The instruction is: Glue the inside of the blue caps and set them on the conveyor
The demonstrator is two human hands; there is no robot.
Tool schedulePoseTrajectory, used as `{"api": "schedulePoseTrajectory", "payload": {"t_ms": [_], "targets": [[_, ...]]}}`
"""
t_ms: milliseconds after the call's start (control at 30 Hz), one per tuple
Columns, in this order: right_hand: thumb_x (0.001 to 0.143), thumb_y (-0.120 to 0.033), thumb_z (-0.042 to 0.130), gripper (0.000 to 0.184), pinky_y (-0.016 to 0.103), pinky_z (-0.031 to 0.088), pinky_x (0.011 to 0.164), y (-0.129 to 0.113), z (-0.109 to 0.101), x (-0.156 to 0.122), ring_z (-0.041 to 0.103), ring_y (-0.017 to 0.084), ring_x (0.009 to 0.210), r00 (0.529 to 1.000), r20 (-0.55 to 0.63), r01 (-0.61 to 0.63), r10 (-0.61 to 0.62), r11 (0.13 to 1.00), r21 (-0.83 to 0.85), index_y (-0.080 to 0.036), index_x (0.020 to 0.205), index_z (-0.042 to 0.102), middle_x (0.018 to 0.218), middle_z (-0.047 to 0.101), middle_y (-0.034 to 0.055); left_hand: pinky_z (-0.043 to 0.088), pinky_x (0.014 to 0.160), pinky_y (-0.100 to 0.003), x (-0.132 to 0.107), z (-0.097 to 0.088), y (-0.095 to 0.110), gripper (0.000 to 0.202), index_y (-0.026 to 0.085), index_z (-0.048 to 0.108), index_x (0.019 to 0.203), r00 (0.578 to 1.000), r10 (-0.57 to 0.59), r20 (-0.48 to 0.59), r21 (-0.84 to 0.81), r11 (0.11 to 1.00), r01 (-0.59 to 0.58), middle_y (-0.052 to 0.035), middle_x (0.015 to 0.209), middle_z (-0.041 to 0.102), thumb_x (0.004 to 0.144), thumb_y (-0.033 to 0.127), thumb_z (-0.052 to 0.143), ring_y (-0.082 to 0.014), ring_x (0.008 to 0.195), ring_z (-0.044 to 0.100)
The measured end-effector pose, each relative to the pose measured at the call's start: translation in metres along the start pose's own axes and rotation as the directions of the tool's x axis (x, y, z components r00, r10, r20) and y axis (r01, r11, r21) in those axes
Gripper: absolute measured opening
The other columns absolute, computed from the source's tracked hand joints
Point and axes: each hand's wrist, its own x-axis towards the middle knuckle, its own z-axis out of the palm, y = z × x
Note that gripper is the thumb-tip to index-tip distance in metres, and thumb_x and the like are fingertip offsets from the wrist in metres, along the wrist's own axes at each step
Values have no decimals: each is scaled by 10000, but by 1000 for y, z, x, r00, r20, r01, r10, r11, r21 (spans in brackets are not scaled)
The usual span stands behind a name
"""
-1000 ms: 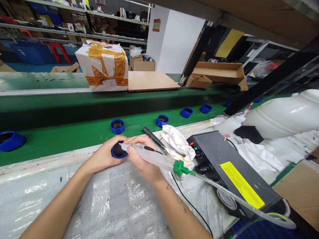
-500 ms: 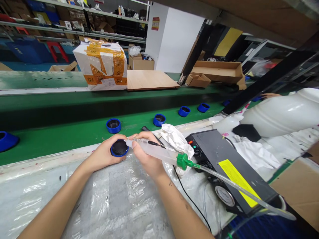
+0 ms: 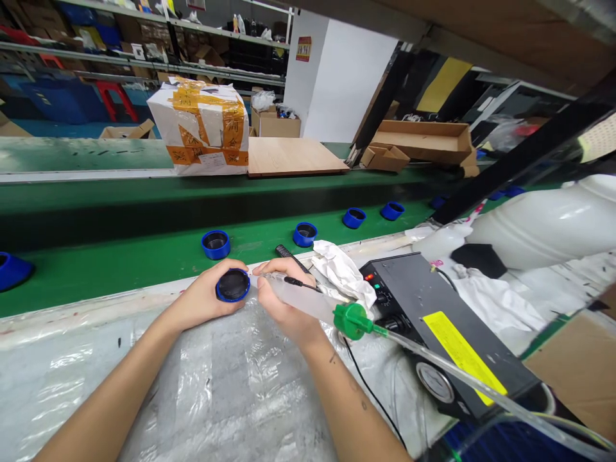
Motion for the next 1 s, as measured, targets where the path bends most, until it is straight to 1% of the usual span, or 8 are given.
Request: {"api": "schedulePoseTrajectory", "payload": {"t_ms": [100, 333, 600, 667, 767, 867, 933, 1000], "targets": [[822, -228, 667, 38, 338, 598, 774, -3, -1, 1, 754, 225, 853, 1000, 16, 12, -11, 999, -33, -244, 855, 678, 873, 767, 24, 539, 943, -365, -1, 0, 0, 435, 236, 589, 1164, 1000, -9, -3, 3, 1000, 9, -36, 1191, 693, 752, 288, 718, -241, 1053, 688], [813, -209, 650, 41, 318, 582, 719, -3, -2, 2, 747, 222, 828, 999, 34, 10, -9, 999, -34, -234, 836, 673, 863, 765, 36, 532, 940, -372, 0, 0, -4, 436, 231, 586, 1164, 1000, -9, 0, -7, 1000, 9, -48, 1191, 689, 752, 283, 720, -247, 1061, 680], [806, -229, 676, 38, 285, 555, 676, -2, -5, 0, 717, 197, 782, 998, 59, -25, 31, 996, -87, -232, 843, 683, 851, 755, 12, 536, 926, -372, 0, 0, -5, 420, 230, 581, 1164, 1000, 14, 4, -20, 1000, -14, -54, 1191, 681, 770, 278, 717, -250, 1060, 678], [810, -232, 676, 34, 287, 555, 682, -1, -5, 1, 709, 191, 763, 998, 54, -29, 33, 997, -66, -233, 844, 682, 834, 749, 5, 536, 929, -371, -1, 0, -5, 424, 232, 578, 1173, 1000, 20, 6, -26, 999, -20, -54, 1198, 678, 777, 278, 721, -249, 1066, 676], [831, -249, 686, 54, 307, 562, 738, 3, -4, 1, 723, 197, 785, 997, 44, -58, 59, 998, -23, -235, 882, 677, 851, 765, 12, 540, 925, -369, 0, 1, -4, 421, 235, 577, 1169, 1000, 18, 4, -27, 999, -18, -50, 1185, 678, 781, 286, 731, -245, 1057, 675], [844, -263, 690, 125, 325, 569, 759, 6, -3, 1, 736, 203, 798, 997, 4, -82, 82, 993, 84, -238, 957, 643, 866, 780, 21, 548, 922, -370, 0, 3, -4, 430, 240, 571, 1177, 1000, 14, -1, -15, 1000, -14, -45, 1175, 672, 783, 290, 737, -239, 1045, 673], [851, -274, 683, 154, 306, 558, 675, 8, -4, 2, 708, 179, 708, 994, -28, -103, 109, 980, 172, -242, 985, 613, 870, 779, 20, 539, 972, -386, 0, 3, -4, 430, 242, 575, 1183, 999, 40, -16, 14, 999, -40, -55, 1209, 650, 788, 294, 737, -244, 1097, 659], [861, -293, 678, 176, 269, 504, 548, 9, -5, 2, 627, 135, 569, 986, -53, -139, 156, 960, 243, -245, 1007, 593, 891, 775, 16, 517, 1034, -409, -1, -2, -5, 432, 240, 596, 1177, 997, 71, -27, 58, 996, -70, -67, 1231, 625, 780, 312, 750, -257, 1157, 635]]}}
